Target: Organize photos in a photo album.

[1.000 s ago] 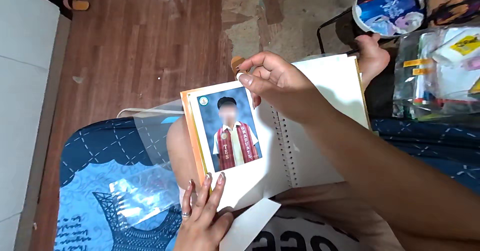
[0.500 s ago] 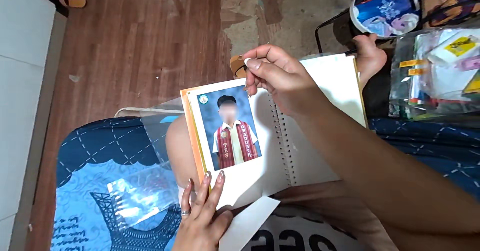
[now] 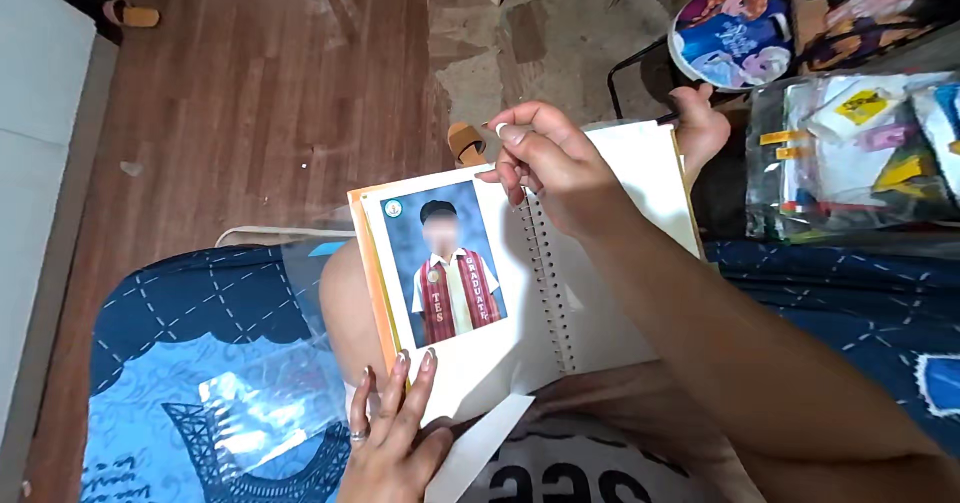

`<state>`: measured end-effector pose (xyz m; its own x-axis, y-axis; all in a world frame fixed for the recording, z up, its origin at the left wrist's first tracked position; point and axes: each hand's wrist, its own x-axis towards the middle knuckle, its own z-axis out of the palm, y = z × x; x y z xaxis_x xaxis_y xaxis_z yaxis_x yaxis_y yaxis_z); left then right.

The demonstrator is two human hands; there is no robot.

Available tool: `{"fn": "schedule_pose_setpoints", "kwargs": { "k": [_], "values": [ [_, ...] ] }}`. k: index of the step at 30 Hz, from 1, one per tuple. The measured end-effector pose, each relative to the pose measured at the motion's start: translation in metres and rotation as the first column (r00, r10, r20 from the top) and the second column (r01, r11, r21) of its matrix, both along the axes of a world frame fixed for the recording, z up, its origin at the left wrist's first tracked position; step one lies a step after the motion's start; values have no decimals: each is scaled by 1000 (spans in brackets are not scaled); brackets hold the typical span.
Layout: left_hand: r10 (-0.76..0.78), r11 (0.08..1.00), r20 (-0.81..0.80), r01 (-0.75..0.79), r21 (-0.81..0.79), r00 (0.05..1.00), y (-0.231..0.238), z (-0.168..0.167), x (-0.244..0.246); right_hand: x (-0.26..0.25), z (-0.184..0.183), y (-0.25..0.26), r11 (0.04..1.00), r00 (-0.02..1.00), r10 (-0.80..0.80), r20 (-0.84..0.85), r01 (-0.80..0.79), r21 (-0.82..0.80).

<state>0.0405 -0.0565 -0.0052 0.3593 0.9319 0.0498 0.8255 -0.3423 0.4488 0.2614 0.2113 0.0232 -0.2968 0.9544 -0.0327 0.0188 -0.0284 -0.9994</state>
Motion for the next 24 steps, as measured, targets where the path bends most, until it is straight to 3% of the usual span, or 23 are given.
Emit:
{"fn": "schedule_pose_setpoints", "kwargs": {
  "k": [10, 17, 24],
  "values": [
    [2, 1000, -5, -2, 3, 1000, -1, 1, 1, -4, 6, -2, 997, 997, 72, 31, -72, 17],
    [-3, 1000, -18, 3, 4, 1000, 0, 0, 1, -8, 5, 8, 988, 986, 24, -164, -49, -149],
    [5, 1000, -2, -5, -6, 1000, -1, -1, 1, -12, 4, 8, 980, 985, -29, -170, -5, -197]
  ]
}}
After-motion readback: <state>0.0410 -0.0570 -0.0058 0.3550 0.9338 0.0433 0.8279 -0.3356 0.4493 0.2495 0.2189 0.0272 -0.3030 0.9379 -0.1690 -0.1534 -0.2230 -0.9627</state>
